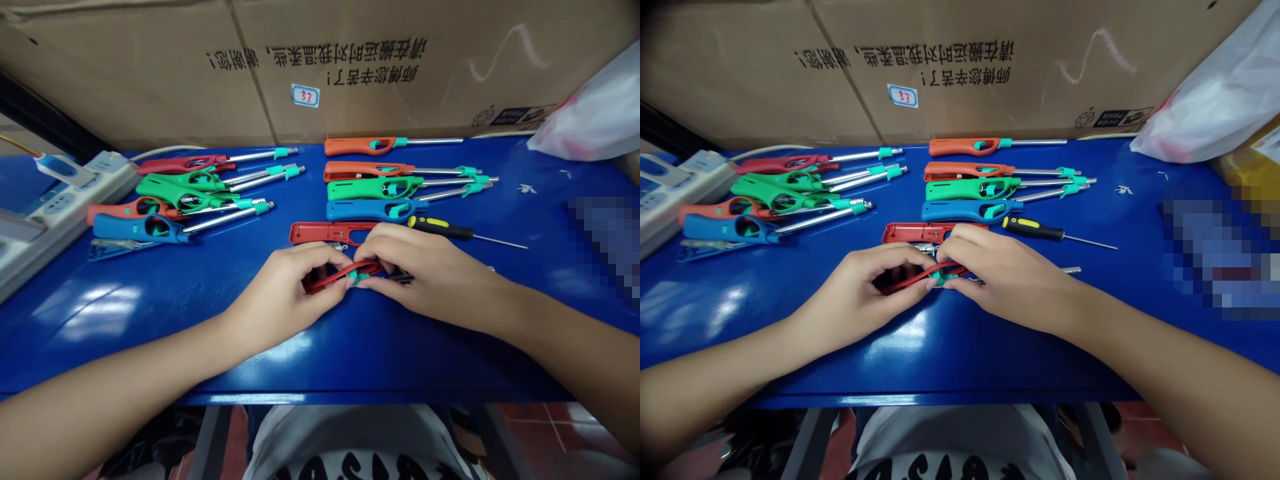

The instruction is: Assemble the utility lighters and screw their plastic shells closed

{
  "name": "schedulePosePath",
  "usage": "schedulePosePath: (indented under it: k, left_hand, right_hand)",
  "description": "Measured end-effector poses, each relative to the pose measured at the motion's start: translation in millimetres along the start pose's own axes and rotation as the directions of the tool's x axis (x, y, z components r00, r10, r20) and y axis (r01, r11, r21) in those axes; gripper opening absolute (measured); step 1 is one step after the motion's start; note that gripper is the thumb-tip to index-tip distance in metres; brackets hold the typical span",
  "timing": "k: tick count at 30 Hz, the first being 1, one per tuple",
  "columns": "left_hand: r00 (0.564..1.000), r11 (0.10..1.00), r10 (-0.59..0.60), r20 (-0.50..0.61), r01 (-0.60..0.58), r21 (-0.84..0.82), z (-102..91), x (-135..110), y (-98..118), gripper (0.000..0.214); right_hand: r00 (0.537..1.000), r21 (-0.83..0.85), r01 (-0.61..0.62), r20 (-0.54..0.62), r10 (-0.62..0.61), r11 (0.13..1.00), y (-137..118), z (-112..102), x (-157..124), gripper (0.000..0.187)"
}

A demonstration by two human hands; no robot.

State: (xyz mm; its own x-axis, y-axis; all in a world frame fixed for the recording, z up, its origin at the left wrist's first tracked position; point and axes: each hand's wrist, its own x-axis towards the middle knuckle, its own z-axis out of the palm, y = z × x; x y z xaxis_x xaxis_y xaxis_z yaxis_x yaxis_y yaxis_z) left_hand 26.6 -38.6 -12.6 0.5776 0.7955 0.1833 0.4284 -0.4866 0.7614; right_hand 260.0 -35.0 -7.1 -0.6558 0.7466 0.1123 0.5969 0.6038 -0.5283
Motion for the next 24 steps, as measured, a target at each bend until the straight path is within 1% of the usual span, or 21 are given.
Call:
schedulePosePath:
  k: [3, 9, 14, 17, 21, 24]
  left_hand:
    - [0.999, 0.999, -0.035, -0.018, 0.034, -0.032, 1.2, 1.0, -1.0, 0.009]
    - [0.998, 0.999, 0.028, -0.048, -0.026, 0.042, 1.3, -0.1, -3.0, 0.009]
    - [0.999, 0.999, 0.013, -0.052, -0.011, 0.039, -0.3, 0.5, -3.3, 0.007]
    - [0.999, 0.999, 0.000, -0.043, 0.002, 0.042, -1.5, 1.1, -2.3, 0.005]
    - [1.000, 0.998, 0.011, -0.019, -0.009, 0.064, -2.0, 0.9, -2.1, 0.006]
    - [0.998, 0.993, 0.056, -0.035, -0.052, 0.110, -1.6, -0.2, -3.4, 0.011]
  right_hand:
    - [1.000, -0.009, 0.013, -0.013, -0.013, 1.000, -0.1, 1.3, 0.3, 0.009]
    - [0.999, -0.068, 0.035, -0.011, -0.036, 0.997, -0.9, 2.7, -0.1, 0.011]
    - [0.996, -0.179, 0.086, -0.016, -0.090, 0.980, 2.5, 0.5, -1.8, 0.019]
    - [0.993, -0.229, 0.115, -0.010, -0.120, 0.967, 5.3, -1.1, -1.9, 0.020]
    - [0.995, -0.246, 0.102, 0.016, -0.101, 0.964, 5.4, -2.1, -1.2, 0.022]
    - [0.996, -0.255, 0.085, -0.002, -0.088, 0.963, 5.0, -1.3, -1.6, 0.024]
